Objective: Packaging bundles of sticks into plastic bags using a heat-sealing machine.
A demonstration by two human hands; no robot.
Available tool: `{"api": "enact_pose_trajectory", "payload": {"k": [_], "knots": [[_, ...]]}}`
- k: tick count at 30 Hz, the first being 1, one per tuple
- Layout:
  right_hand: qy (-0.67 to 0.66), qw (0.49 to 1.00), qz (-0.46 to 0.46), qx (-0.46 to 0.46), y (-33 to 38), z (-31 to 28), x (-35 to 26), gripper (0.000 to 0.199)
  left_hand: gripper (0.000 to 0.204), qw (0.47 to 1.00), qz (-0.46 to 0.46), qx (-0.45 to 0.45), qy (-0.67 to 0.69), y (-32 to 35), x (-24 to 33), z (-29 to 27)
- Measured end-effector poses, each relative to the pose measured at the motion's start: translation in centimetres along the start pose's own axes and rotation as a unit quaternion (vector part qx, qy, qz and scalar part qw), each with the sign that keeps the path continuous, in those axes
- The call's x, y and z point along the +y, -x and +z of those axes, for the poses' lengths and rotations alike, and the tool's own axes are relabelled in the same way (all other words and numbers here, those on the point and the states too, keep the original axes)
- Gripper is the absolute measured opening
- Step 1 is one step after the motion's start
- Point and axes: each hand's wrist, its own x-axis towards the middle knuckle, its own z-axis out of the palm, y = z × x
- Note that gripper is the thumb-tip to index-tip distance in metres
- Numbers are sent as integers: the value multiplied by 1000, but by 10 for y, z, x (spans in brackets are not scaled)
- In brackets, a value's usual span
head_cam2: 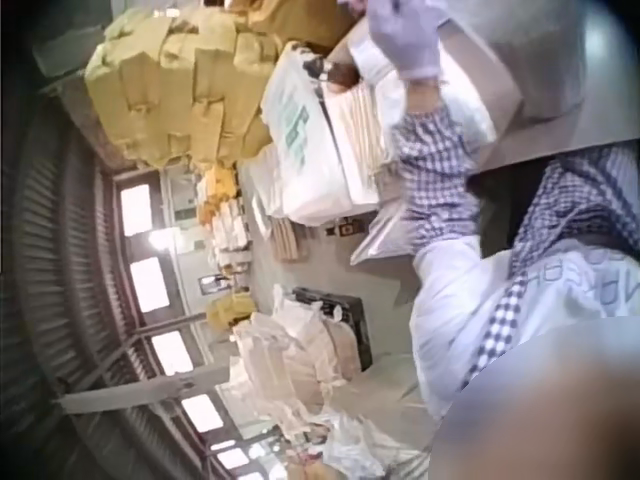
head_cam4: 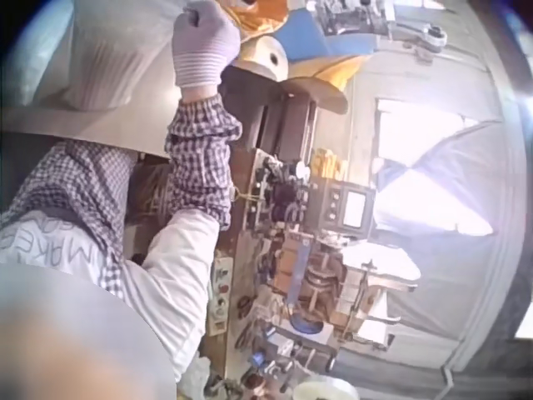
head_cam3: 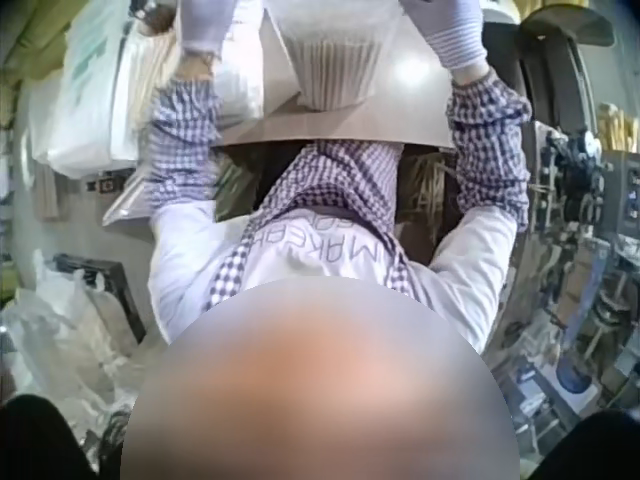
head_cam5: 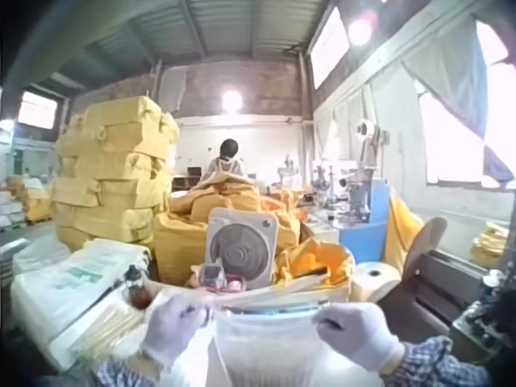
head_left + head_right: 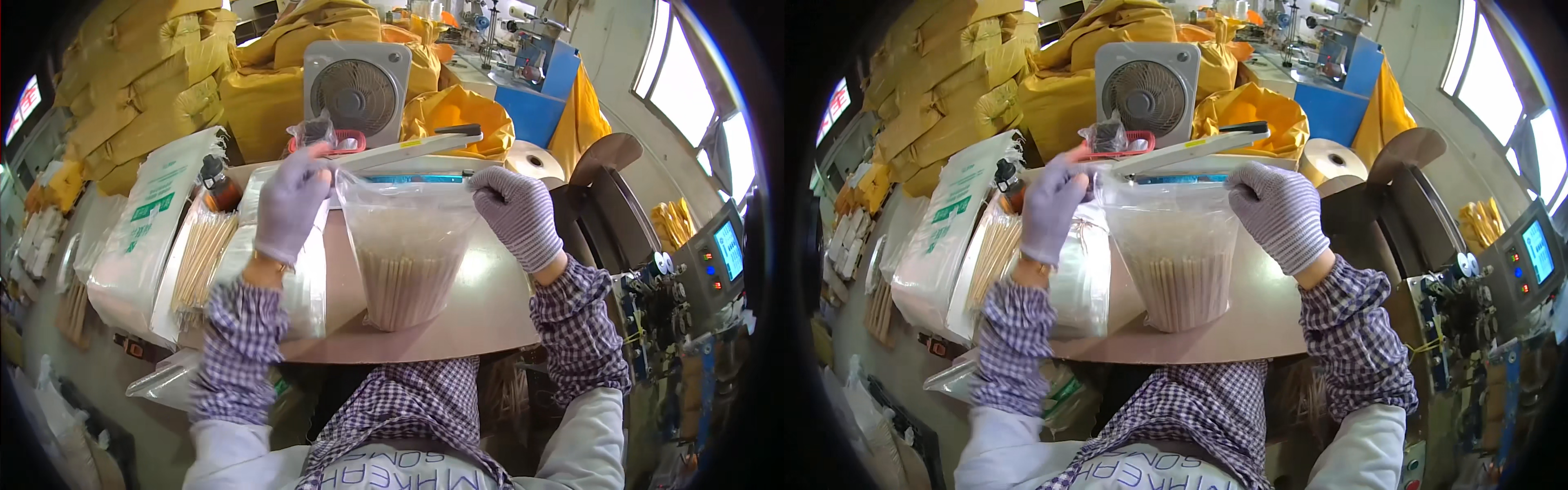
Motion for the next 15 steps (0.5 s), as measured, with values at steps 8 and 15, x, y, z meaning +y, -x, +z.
{"api": "enact_pose_trajectory", "payload": {"k": [8, 15], "knots": [[-114, 992, 42, -31, -62, 46, 46, 10, 64, 929, -236, -82, 274, 53, -103, 86], [-120, 964, 221, 88, -120, 125, 262, 52, 38, 870, -271, -168, 377, -5, -183, 161]]}}
